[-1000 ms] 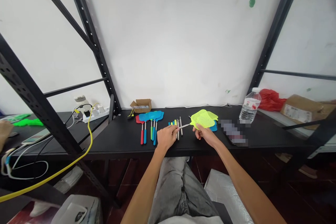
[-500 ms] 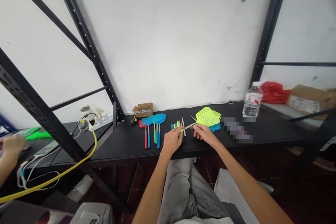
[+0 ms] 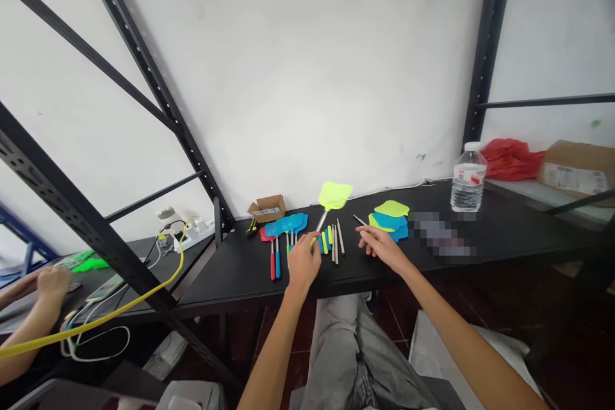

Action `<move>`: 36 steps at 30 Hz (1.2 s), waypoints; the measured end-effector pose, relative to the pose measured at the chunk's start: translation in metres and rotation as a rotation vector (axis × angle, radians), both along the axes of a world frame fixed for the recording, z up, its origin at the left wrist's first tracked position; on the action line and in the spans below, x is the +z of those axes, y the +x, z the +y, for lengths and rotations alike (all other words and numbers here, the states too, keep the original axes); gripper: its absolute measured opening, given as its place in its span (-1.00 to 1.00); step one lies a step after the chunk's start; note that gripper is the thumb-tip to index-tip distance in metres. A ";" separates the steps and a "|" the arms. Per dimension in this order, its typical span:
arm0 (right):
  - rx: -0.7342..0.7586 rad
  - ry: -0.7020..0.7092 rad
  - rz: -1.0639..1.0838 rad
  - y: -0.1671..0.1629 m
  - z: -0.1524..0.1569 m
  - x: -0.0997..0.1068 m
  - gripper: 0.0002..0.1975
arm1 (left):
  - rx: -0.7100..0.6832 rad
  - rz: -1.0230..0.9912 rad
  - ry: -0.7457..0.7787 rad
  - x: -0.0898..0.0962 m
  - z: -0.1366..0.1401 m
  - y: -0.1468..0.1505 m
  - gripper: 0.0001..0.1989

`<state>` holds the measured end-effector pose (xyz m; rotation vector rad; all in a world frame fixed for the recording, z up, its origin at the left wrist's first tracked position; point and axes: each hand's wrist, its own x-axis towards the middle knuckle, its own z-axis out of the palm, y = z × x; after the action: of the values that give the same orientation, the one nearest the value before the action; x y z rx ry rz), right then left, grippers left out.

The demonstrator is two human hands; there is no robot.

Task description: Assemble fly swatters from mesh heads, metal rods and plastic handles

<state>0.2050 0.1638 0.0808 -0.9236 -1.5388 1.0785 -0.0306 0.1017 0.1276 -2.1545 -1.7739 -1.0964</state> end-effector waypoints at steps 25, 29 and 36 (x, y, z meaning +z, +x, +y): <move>-0.005 0.014 -0.006 0.001 0.004 -0.003 -0.61 | 0.365 0.244 -0.316 -0.015 0.004 -0.058 -0.56; -0.012 0.018 -0.014 0.001 0.003 -0.003 -0.60 | 0.353 0.232 -0.324 -0.018 0.000 -0.061 -0.53; -0.009 0.016 -0.023 0.001 0.004 -0.003 -0.60 | 0.382 0.222 -0.458 -0.022 0.003 -0.062 -0.37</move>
<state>0.2063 0.1679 0.0778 -0.9343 -1.5587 1.0506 -0.0925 0.1045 0.1059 -1.9187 -2.3578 -0.3740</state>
